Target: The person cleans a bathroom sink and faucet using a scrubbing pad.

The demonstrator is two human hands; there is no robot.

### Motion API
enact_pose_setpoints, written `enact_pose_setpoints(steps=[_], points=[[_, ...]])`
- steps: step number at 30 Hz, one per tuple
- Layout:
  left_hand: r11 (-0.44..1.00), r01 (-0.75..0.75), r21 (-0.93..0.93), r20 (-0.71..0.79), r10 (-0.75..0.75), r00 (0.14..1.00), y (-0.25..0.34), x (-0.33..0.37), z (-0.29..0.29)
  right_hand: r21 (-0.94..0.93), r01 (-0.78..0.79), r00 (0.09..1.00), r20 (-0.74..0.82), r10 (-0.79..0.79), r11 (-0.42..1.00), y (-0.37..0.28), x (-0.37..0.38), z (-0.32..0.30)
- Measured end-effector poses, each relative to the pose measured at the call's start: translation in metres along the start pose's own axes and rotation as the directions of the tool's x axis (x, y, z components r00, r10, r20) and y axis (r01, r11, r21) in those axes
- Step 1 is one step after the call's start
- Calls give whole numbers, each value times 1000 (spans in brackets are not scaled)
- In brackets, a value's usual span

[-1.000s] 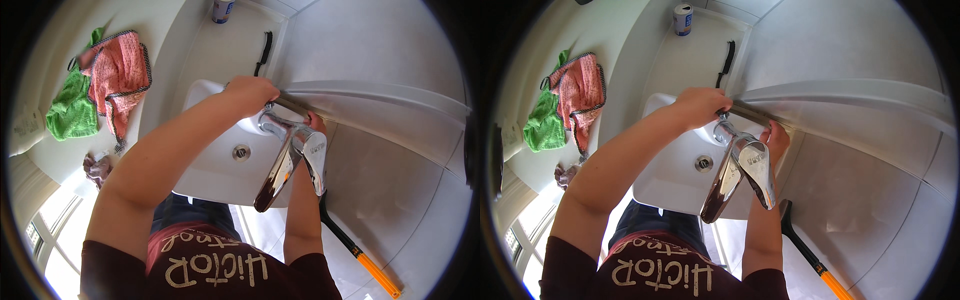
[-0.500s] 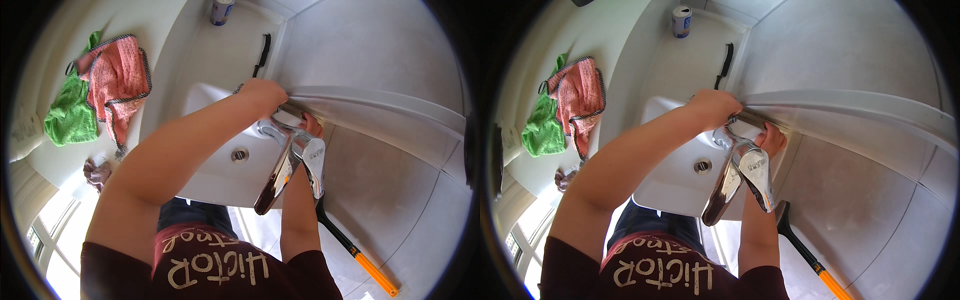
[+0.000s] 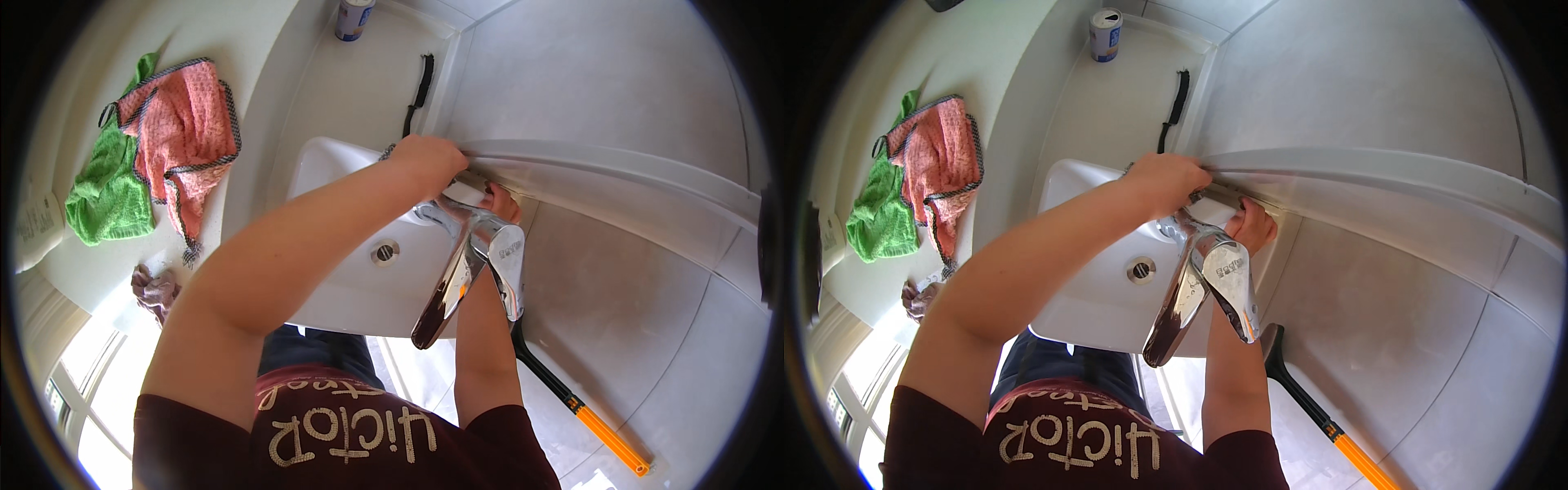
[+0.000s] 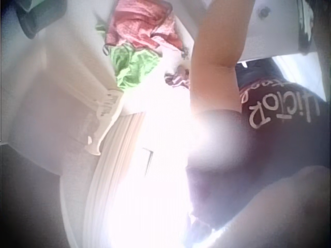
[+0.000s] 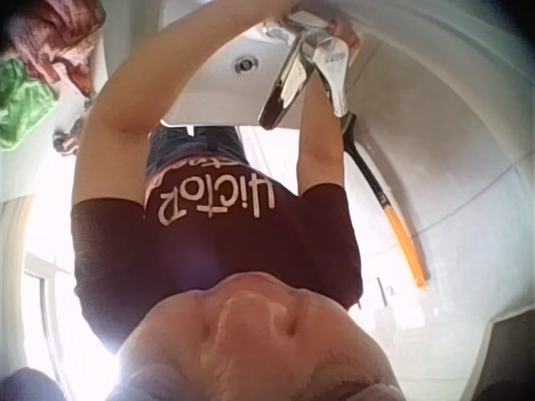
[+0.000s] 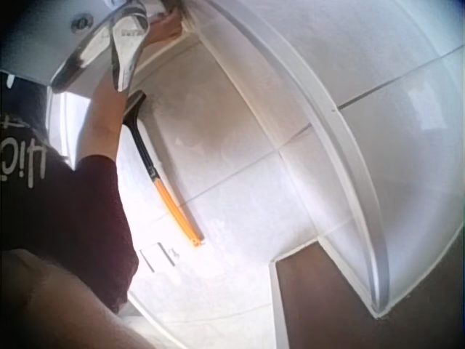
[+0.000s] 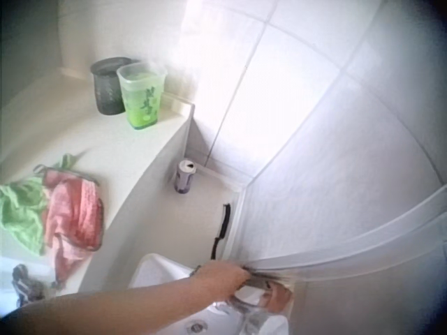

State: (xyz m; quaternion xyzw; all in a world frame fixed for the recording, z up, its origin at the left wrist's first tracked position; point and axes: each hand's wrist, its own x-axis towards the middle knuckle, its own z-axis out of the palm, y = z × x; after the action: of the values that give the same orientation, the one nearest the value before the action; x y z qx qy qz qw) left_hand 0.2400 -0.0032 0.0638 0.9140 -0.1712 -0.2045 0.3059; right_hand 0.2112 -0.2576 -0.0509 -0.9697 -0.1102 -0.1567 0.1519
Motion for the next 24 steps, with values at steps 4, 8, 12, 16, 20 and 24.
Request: enact_pose_setpoints(steps=[4, 8, 12, 16, 20, 24], points=[[996, 41, 77, 127, -51, 991, -13, -4, -12, -6, 30, 1000, 2, -30, 1000, -2, 0, -5], [993, 104, 59, 60, -108, 992, -5, -10, -7, 50, 6, 999, -45, -4, 999, -29, 5, -8], [998, 55, 26, 5, -56, 998, -3, -7, -3, 25, 29, 999, -38, -28, 999, -11, 3, -5], [998, 64, -2, 15, -64, 998, -17, -17, -5, 15, -6, 1000, -21, 6, 1000, -8, 1, -3], [998, 61, -4, -16, -61, 998, -4, -9, -3, 48, -68, 997, -29, 69, 997, -4, -2, 6], [994, 30, -102, 21, -28, 999, -9, -5, -6, -22, 28, 996, -79, -30, 999, 2, 0, 9]])
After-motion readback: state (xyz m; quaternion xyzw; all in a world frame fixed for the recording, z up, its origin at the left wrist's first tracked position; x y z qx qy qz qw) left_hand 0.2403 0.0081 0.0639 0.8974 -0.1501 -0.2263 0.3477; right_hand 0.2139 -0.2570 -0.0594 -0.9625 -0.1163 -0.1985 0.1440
